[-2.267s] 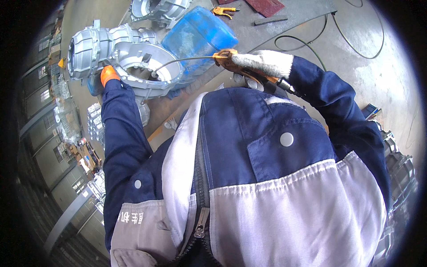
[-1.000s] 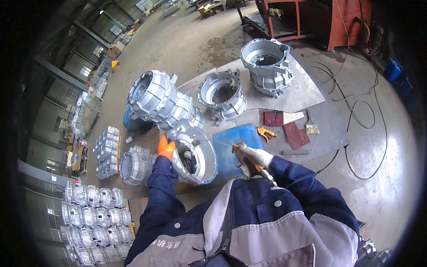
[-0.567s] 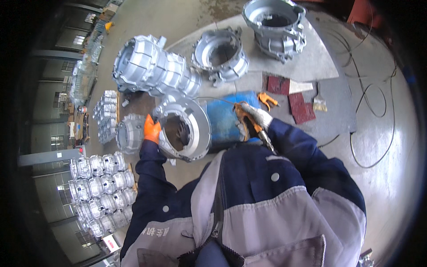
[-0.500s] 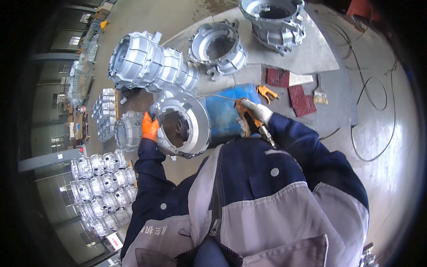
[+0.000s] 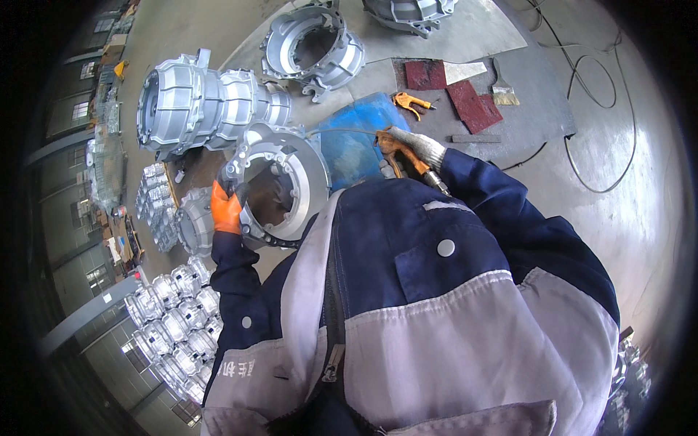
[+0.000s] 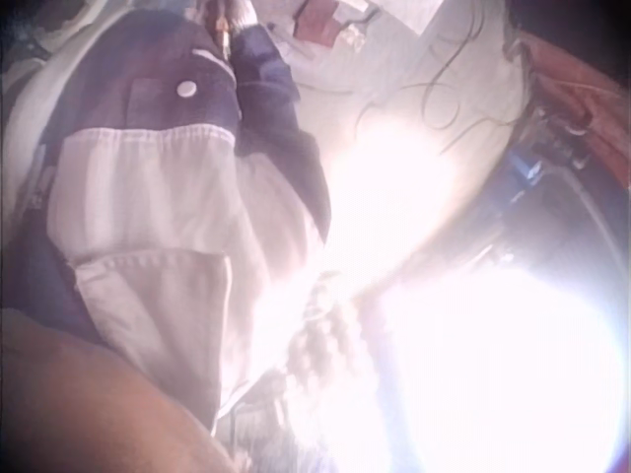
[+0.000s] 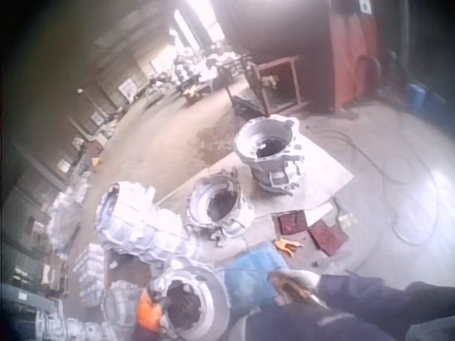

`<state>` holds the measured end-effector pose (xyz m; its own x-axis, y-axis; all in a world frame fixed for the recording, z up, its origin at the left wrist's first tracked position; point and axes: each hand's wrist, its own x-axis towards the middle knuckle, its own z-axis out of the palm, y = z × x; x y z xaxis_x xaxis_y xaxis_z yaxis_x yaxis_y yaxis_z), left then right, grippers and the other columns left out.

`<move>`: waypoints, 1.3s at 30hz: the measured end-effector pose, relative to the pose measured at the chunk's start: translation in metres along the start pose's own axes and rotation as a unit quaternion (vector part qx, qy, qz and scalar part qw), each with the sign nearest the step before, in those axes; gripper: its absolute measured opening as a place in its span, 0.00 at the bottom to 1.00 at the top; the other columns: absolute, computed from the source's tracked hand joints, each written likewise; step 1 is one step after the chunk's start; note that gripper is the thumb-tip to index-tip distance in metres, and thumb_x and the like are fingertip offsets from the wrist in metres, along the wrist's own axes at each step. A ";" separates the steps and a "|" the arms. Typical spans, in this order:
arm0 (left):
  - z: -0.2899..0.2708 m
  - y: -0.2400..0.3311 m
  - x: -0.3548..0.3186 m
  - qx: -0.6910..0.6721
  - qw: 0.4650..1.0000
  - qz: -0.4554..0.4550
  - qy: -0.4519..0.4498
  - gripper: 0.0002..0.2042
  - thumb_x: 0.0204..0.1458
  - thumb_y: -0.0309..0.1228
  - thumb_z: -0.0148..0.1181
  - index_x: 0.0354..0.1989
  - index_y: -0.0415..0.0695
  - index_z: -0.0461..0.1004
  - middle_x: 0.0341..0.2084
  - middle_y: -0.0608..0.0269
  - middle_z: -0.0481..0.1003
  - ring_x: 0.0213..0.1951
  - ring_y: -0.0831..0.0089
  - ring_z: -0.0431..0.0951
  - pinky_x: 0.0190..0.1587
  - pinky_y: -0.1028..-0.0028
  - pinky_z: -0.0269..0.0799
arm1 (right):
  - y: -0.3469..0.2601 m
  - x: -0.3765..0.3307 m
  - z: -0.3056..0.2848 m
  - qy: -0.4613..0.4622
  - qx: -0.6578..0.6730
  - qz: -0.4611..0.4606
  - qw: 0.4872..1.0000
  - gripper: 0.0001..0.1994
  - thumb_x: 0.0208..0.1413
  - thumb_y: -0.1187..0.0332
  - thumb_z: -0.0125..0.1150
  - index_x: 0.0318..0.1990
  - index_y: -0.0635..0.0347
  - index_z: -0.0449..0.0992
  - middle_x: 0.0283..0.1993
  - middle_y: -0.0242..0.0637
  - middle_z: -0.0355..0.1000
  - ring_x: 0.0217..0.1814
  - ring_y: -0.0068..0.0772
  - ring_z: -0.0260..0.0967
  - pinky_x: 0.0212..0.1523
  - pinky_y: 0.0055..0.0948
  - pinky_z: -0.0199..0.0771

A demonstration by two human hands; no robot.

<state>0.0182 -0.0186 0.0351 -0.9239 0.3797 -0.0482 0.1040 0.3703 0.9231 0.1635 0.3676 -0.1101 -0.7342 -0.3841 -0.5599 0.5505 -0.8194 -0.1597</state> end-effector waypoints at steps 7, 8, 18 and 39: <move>-0.001 0.001 0.000 0.009 1.000 -0.013 0.007 0.27 0.42 0.17 0.57 0.55 0.39 0.62 0.47 0.64 0.68 0.49 0.75 0.66 0.52 0.76 0.60 | 0.004 0.001 -0.003 -0.024 -0.007 -0.017 1.000 0.19 0.54 0.54 0.55 0.41 0.63 0.70 0.32 0.38 0.73 0.26 0.28 0.72 0.28 0.25 0.76; -0.002 0.000 0.000 0.010 1.000 -0.013 0.003 0.27 0.42 0.17 0.57 0.55 0.39 0.62 0.47 0.64 0.68 0.49 0.75 0.66 0.52 0.76 0.60 | 0.004 0.002 0.000 -0.015 -0.008 -0.016 1.000 0.19 0.54 0.54 0.55 0.41 0.63 0.70 0.32 0.38 0.73 0.26 0.28 0.72 0.27 0.25 0.76; -0.005 -0.006 0.001 0.013 1.000 0.003 -0.004 0.27 0.42 0.19 0.58 0.55 0.39 0.61 0.48 0.62 0.68 0.50 0.74 0.66 0.52 0.75 0.60 | 0.002 0.009 -0.008 -0.062 0.013 0.042 0.997 0.21 0.53 0.50 0.54 0.41 0.62 0.71 0.30 0.37 0.73 0.26 0.30 0.72 0.28 0.28 0.76; 0.000 0.004 -0.001 0.030 0.999 -0.030 0.008 0.27 0.42 0.17 0.56 0.55 0.39 0.61 0.46 0.63 0.68 0.48 0.75 0.67 0.51 0.76 0.61 | -0.003 0.010 -0.023 -0.034 -0.072 -0.011 0.997 0.27 0.55 0.45 0.46 0.48 0.62 0.66 0.32 0.43 0.71 0.30 0.41 0.72 0.26 0.32 0.78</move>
<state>0.0194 -0.0172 0.0386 -0.9350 0.3413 -0.0960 0.0699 0.4428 0.8939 0.1641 0.3756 -0.1336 -0.7692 -0.3986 -0.4995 0.5819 -0.7600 -0.2896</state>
